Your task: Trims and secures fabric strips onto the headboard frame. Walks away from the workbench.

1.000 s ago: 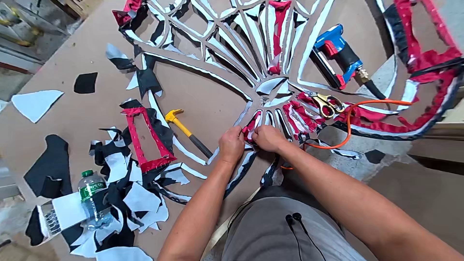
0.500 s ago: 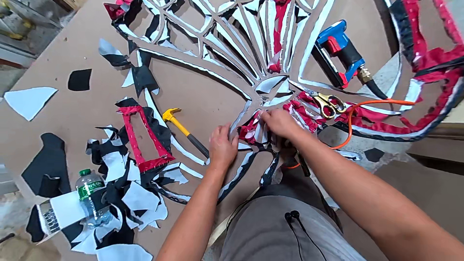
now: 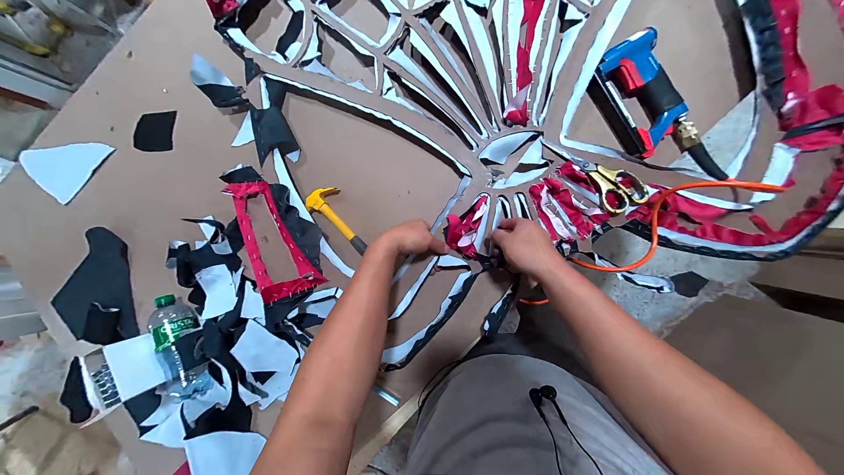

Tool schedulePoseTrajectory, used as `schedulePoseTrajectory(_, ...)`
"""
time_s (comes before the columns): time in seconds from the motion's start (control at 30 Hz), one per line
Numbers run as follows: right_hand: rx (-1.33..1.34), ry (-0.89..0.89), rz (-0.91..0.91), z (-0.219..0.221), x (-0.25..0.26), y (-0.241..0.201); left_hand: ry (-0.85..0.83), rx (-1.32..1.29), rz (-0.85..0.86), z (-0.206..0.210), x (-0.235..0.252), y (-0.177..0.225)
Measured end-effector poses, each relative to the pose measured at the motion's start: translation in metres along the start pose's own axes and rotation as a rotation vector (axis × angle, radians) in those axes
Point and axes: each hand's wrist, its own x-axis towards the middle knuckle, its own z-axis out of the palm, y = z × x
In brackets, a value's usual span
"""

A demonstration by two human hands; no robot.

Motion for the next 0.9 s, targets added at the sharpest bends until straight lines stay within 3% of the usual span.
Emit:
schedulePoseTrajectory(0.1,0.185,-0.140,0.103,0.009,0.026,-0.007,0.017,-0.425,0.134,0.010,0.004,-0.024)
schedulePoseTrajectory(0.2,0.307,-0.199,0.145,0.017,0.036,-0.006,0.007,-0.622,0.206,0.022,0.003,-0.036)
schedulePoseTrajectory(0.37,0.237,-0.281,0.096,0.022,0.045,0.003,0.050,-0.676,0.186,0.024,0.005,-0.037)
schedulePoseTrajectory(0.53,0.350,-0.401,0.118,0.017,0.048,0.003,0.029,-0.668,0.170,0.021,0.009,-0.037)
schedulePoseTrajectory(0.7,-0.143,-0.229,0.099,0.015,0.037,-0.014,0.059,-0.582,0.074,0.018,0.010,-0.021)
schedulePoseTrajectory(0.8,-0.232,-0.138,0.068,0.016,0.025,-0.020,0.101,-0.615,0.083,0.022,0.010,-0.025)
schedulePoseTrajectory(0.9,-0.259,-0.161,0.056,0.012,0.018,-0.024,0.071,-0.559,0.061,0.023,0.004,-0.016)
